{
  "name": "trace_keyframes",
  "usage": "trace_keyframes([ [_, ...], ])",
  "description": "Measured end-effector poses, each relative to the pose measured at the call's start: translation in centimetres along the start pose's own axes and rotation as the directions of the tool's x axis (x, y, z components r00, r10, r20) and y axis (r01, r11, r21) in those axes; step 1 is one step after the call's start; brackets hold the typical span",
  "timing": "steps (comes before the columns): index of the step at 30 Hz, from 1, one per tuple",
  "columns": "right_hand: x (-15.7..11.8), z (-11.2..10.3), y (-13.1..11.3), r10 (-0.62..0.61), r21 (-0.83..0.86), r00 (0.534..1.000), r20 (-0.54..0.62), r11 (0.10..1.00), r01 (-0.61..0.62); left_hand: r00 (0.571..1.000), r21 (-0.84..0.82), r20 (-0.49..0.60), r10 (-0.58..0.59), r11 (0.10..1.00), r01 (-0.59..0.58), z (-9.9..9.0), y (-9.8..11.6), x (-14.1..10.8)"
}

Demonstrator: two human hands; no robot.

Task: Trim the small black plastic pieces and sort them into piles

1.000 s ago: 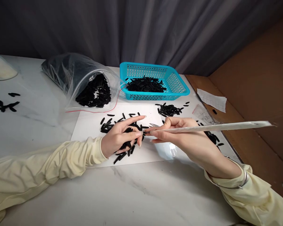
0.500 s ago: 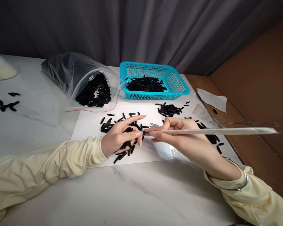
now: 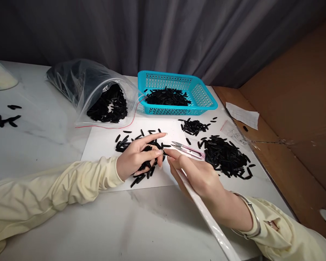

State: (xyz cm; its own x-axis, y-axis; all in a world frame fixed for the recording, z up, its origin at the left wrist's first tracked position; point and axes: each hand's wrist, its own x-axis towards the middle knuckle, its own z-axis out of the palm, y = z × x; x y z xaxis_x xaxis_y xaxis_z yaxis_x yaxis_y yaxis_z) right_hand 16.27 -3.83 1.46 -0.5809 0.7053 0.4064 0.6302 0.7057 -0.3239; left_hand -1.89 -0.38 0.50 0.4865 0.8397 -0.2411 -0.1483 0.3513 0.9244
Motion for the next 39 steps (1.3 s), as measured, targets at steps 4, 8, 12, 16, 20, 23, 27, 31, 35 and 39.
trace_keyframes([
  [4,-0.1,0.3,0.1,-0.045,-0.043,0.999,0.005,0.998,0.045,1.000,-0.006,0.016,-0.010,1.000,0.010,-0.1,0.0,0.0],
  [8,0.1,0.2,0.1,0.004,-0.038,0.999,-0.036,0.999,-0.005,1.000,-0.027,0.012,-0.018,0.999,0.018,-0.1,0.1,0.0],
  [12,0.2,0.1,0.2,0.008,-0.032,0.999,-0.031,0.999,-0.009,1.000,-0.031,0.013,-0.016,0.999,0.017,-0.1,0.1,0.0],
  [16,0.1,0.0,0.5,-0.025,-0.037,1.000,-0.011,0.999,0.025,1.000,-0.021,0.012,-0.011,1.000,0.011,-0.1,0.1,0.0],
  [20,0.0,-0.1,0.6,0.000,-0.042,1.000,0.025,0.999,0.001,1.000,-0.004,0.003,-0.010,1.000,0.010,0.0,0.1,0.0],
  [23,0.5,-0.6,0.4,0.108,0.037,0.994,0.028,0.993,-0.109,1.000,-0.008,0.009,-0.011,1.000,0.011,0.0,0.1,0.0],
  [27,2.3,-2.3,0.4,0.413,0.341,0.903,0.122,0.836,-0.429,0.999,-0.009,0.034,0.004,1.000,-0.004,-0.1,0.0,0.0],
  [31,4.0,-3.9,1.9,0.528,0.540,0.805,0.272,0.608,-0.582,0.999,0.016,0.045,0.031,0.999,-0.032,-0.2,-0.2,0.0],
  [35,3.9,-3.7,3.6,0.457,0.293,0.853,0.253,0.804,-0.518,0.996,0.075,0.073,0.048,0.996,-0.054,-0.3,-0.4,-0.1],
  [39,2.6,-2.5,4.0,0.262,-0.012,0.957,0.124,0.965,-0.263,0.996,0.136,0.075,0.054,0.989,-0.064,-0.1,-0.5,-0.3],
])
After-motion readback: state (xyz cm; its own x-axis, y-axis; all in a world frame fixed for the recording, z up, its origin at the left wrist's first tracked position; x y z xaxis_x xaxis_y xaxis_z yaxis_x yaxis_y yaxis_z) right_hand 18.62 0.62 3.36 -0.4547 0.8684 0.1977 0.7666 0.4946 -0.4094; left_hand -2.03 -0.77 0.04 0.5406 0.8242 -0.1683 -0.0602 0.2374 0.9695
